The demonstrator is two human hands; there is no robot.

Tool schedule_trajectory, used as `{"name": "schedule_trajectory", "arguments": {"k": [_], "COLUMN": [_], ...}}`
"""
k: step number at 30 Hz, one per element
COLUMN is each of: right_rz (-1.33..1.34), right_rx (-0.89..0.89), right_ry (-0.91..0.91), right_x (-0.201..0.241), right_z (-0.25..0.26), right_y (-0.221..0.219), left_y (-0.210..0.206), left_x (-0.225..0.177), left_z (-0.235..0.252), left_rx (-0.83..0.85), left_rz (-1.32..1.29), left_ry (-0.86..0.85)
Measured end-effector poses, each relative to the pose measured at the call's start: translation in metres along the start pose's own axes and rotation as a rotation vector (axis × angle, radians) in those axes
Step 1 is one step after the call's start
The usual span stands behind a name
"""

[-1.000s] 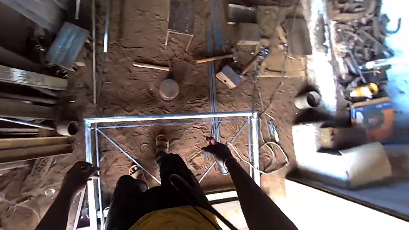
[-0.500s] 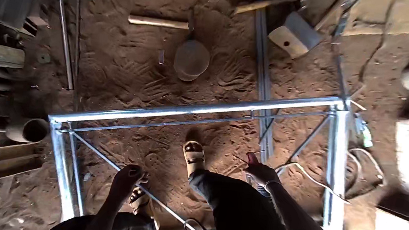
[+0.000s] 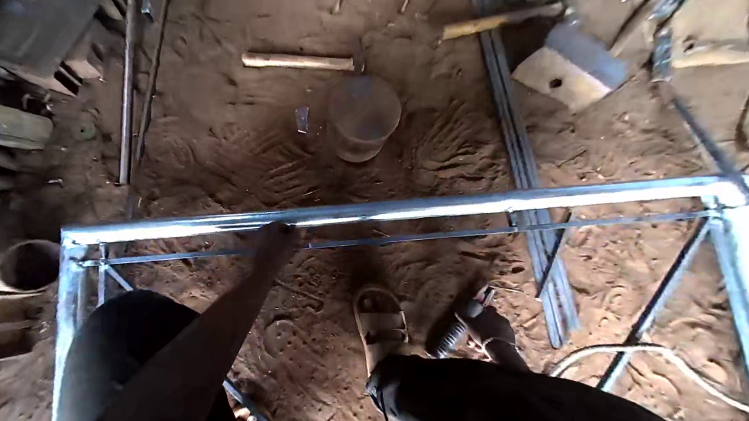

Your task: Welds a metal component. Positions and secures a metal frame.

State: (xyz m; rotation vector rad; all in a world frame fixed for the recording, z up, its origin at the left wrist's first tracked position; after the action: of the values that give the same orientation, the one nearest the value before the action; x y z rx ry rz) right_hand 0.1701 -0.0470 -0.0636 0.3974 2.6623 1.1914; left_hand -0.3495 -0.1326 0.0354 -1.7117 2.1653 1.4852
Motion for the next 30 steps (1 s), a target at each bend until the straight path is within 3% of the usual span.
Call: {"name": "schedule_trajectory", "arguments": {"k": [4, 11, 16, 30], "right_rz": [-0.048, -0.049, -0.058, -0.084], "right_rx": [0.050, 0.052, 0.076, 0.094], "right_ry": [0.029, 0.101, 0.146, 0.122], "right_x": [-0.005, -0.025, -0.029, -0.023], "right_z": [-0.020, -0.030, -0.029, -0.027], "right_y": [-0.012, -0.040, -0.051, -0.051], "left_y": [-0.024, -0.045, -0.044, -0.044], "left_x": [0.007, 0.002, -0.005, 0.009], "left_z": [0.007, 0.016, 0.017, 0.031], "left_rx": [0.007, -0.078, 0.063, 0.217], "left_rz": [-0.087, 0.008, 0.178, -0.076], "left_ry": [0.035, 0.045, 0.083, -0.075]}}
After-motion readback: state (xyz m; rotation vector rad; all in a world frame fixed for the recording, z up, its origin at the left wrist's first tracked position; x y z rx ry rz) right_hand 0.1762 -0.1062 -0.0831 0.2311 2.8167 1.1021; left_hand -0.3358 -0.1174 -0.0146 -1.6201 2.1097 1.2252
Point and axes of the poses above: each hand's wrist, its own z-axis towards the middle knuckle, its own y-axis out of the back of the hand, x = y × z, the point moved 8 cm from there along z, towards the middle knuckle
